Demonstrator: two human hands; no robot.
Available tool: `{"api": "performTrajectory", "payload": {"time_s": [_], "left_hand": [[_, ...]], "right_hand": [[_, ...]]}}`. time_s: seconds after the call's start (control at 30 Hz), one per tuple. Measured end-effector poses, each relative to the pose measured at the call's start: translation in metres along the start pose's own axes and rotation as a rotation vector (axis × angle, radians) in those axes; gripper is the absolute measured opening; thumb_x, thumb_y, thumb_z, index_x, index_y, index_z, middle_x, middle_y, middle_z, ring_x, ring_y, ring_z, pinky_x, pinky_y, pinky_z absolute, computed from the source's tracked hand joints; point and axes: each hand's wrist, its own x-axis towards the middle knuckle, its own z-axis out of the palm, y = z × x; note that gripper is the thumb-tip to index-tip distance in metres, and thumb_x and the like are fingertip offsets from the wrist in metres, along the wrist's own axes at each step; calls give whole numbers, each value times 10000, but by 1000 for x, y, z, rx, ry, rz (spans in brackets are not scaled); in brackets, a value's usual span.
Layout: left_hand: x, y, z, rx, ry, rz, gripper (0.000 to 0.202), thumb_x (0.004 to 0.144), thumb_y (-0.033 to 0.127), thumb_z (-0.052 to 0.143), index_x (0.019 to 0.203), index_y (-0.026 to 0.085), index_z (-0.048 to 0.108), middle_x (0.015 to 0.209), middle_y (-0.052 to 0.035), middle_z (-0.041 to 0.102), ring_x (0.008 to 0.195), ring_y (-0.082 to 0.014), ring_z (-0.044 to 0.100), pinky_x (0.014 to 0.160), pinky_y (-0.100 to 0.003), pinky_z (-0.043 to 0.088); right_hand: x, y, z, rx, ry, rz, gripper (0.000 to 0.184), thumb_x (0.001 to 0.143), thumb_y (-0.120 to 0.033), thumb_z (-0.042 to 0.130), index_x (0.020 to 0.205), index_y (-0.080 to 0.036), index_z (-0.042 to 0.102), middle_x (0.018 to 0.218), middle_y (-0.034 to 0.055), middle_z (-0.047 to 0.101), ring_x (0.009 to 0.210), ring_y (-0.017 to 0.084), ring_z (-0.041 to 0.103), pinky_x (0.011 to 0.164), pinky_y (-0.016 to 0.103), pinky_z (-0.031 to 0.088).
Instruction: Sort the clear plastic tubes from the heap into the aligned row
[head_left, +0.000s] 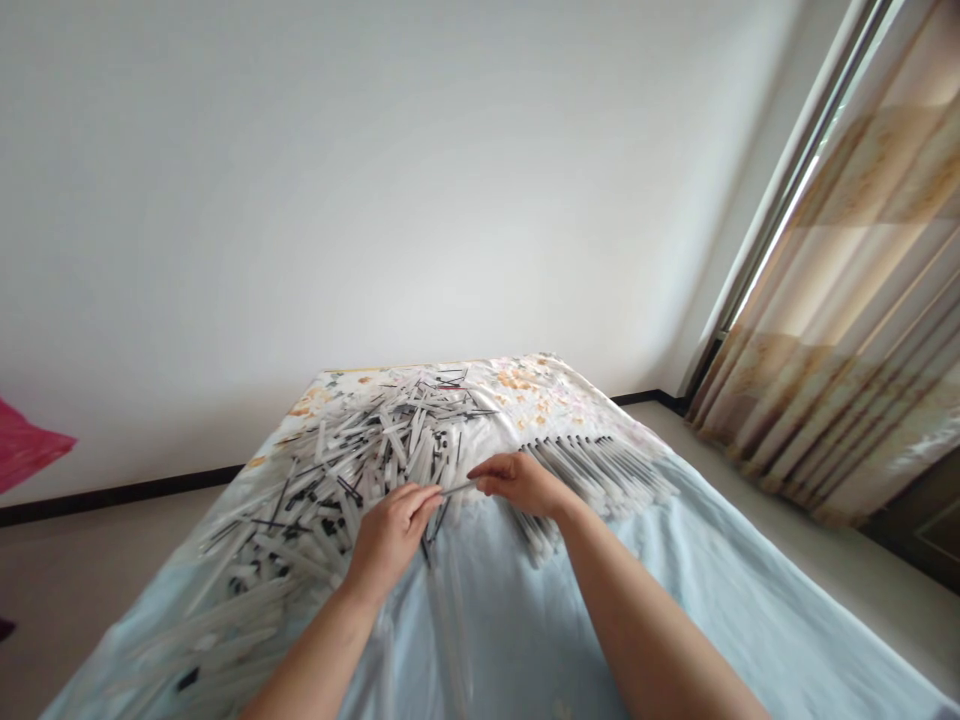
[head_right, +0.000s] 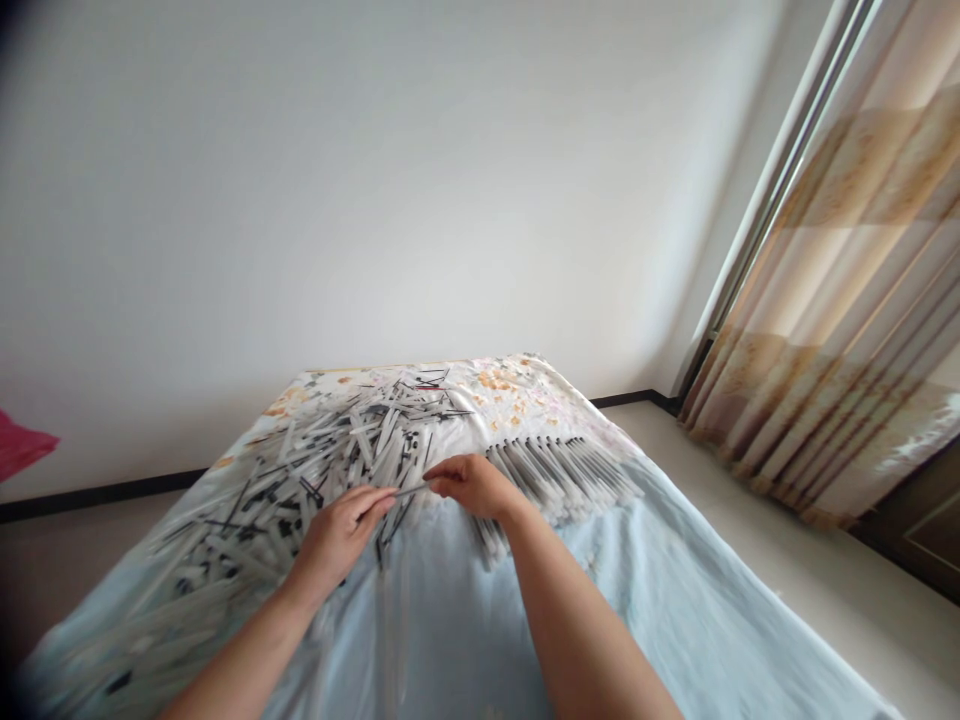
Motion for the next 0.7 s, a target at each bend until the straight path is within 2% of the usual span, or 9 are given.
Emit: {"api": "performTrajectory", "payload": {"time_s": [0.13,0.23,0.4,0.6,0.7], "left_hand": [[0,3,-2,-23,1,31,288,794,359,458,1024,236,579,970,-35,622,908,-162,563,804,-284,432],[0,3,-2,-21,-22,58,257,790,358,467,973,231,595,928,-33,627,875,-160,568,783,-283,439],[-1,1,-1,4,-26,85,275,806,366,438,931,214,630,890,-41,642,842,-156,582,770,-271,437],[-2,3,-4,-18,-117,58,305,812,393,413,937,232,640,893,-34,646,824,-154,597,742,-252,444],[-1,6,-6,-6,-118,69,312,813,398,407,938,231,640,869,-35,643,816,-157,593,730,-255,442]], "right_hand": [[-5,-10,-9,-125,-23,34,327,750,-360,525,995,-173,634,748,23,644,655,131,552,603,216,404],[-8,-12,-11,-195,-59,35,298,767,-352,501,932,-157,656,685,24,639,618,127,552,583,211,402],[-12,-11,-6,-280,-46,-67,275,810,-322,453,887,-157,659,683,21,632,610,112,547,572,195,397],[-20,-13,0,-390,25,-190,245,829,-308,455,910,-189,653,789,30,638,716,126,558,671,214,404],[-27,-16,0,-412,55,-201,252,842,-305,437,930,-199,647,838,40,633,763,135,560,706,226,408]]}}
